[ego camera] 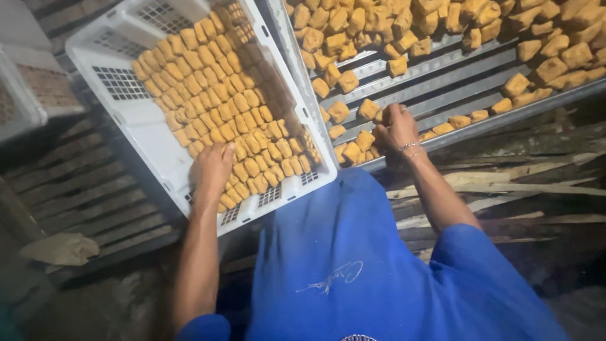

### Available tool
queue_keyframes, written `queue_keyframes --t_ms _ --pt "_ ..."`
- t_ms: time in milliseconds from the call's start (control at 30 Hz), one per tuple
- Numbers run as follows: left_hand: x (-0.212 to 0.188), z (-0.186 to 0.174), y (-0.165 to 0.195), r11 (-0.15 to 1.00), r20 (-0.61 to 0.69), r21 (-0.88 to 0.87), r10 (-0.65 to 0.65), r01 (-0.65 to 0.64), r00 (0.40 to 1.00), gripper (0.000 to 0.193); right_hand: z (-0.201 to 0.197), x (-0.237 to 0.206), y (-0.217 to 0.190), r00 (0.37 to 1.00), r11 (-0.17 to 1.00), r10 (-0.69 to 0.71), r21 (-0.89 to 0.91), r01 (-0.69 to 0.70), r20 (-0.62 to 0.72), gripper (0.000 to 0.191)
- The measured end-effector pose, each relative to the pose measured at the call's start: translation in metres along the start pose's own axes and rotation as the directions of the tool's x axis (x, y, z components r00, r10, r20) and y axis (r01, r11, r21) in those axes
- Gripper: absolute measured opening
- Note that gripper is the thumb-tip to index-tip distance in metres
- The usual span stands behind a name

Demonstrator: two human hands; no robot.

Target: The person picks up pieces of tofu from metal drying racks and arranges them in neat rows inside a white plastic crate, occasionally steadying the crate with one hand while placing pieces with the other. The crate gradually fills with orderly rows of tofu as loose pieces are cleared from the racks.

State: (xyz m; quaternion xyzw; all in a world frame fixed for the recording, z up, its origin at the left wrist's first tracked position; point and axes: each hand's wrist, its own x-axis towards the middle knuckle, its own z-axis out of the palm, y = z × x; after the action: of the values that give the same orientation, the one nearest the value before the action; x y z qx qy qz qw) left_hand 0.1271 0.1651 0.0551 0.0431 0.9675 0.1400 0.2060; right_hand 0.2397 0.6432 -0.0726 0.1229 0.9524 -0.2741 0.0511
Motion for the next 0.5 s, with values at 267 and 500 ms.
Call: queue_keyframes --t_ms 267,500 --pt "0.006 -0.008 -0.028 0.976 -0.37 0.01 0.205 -0.217 0.906 0.03 -0.01 0.01 -0.031 0.944 0.953 -0.288 0.05 0.299 -0.163 0.036" --pt "0.006 -0.036 -0.113 0.986 -0.59 0.123 0.163 -0.112 0.791 0.034 0.016 0.03 -0.035 0.999 0.959 0.047 0.281 -0.045 0.0 0.038"
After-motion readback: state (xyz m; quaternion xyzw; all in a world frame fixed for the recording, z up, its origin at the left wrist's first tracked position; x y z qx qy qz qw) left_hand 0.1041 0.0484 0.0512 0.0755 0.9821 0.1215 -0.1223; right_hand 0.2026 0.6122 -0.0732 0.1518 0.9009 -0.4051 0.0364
